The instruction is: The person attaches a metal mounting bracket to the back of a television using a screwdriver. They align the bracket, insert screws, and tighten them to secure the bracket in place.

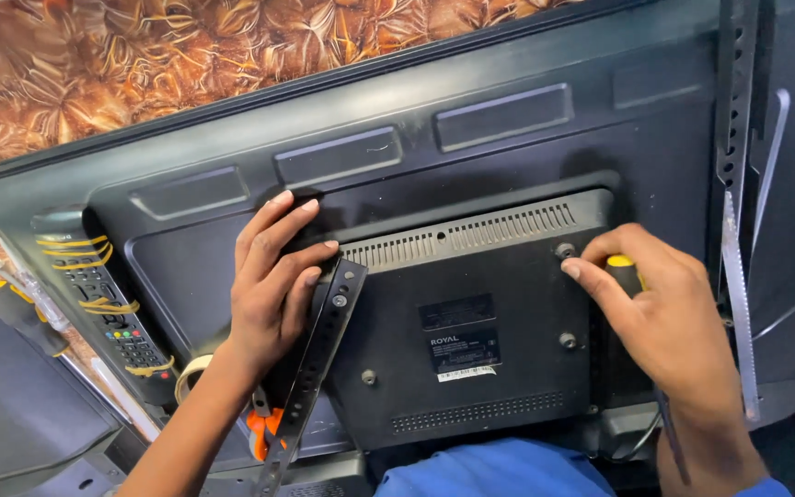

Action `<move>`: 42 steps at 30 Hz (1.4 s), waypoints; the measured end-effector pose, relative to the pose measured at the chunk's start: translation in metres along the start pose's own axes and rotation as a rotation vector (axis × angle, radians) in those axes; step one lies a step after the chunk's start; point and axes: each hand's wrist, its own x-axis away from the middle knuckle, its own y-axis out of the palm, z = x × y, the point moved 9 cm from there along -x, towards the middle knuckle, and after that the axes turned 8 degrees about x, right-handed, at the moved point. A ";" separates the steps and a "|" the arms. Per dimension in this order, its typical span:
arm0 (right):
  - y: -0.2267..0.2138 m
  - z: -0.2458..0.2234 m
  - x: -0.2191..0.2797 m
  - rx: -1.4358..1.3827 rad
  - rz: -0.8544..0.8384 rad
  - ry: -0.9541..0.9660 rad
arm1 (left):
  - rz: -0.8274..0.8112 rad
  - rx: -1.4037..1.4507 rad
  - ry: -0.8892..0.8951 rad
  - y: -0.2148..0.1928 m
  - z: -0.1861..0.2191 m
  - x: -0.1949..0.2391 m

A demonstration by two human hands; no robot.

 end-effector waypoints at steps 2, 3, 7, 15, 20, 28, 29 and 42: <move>0.010 0.019 -0.005 0.040 -0.117 0.164 | 0.008 0.004 0.008 0.000 -0.003 -0.005; 0.010 0.022 -0.005 0.029 -0.139 0.194 | 0.015 0.011 -0.006 0.000 -0.002 -0.003; 0.012 0.026 -0.006 0.073 -0.219 0.257 | 0.009 0.009 -0.035 0.003 -0.004 0.001; 0.020 0.030 -0.018 0.043 -0.240 0.045 | -0.055 0.089 -0.048 0.010 -0.011 0.004; 0.024 0.033 -0.018 0.030 -0.232 0.066 | -0.078 0.101 -0.043 0.012 -0.012 0.002; 0.025 0.035 -0.014 0.062 -0.248 0.120 | -0.100 0.119 -0.046 0.014 -0.012 0.004; 0.024 0.032 -0.015 0.062 -0.247 0.120 | -0.099 0.119 -0.045 0.012 -0.010 0.002; 0.015 0.016 -0.008 0.112 -0.249 0.108 | -0.176 -0.489 -0.016 0.069 0.092 -0.008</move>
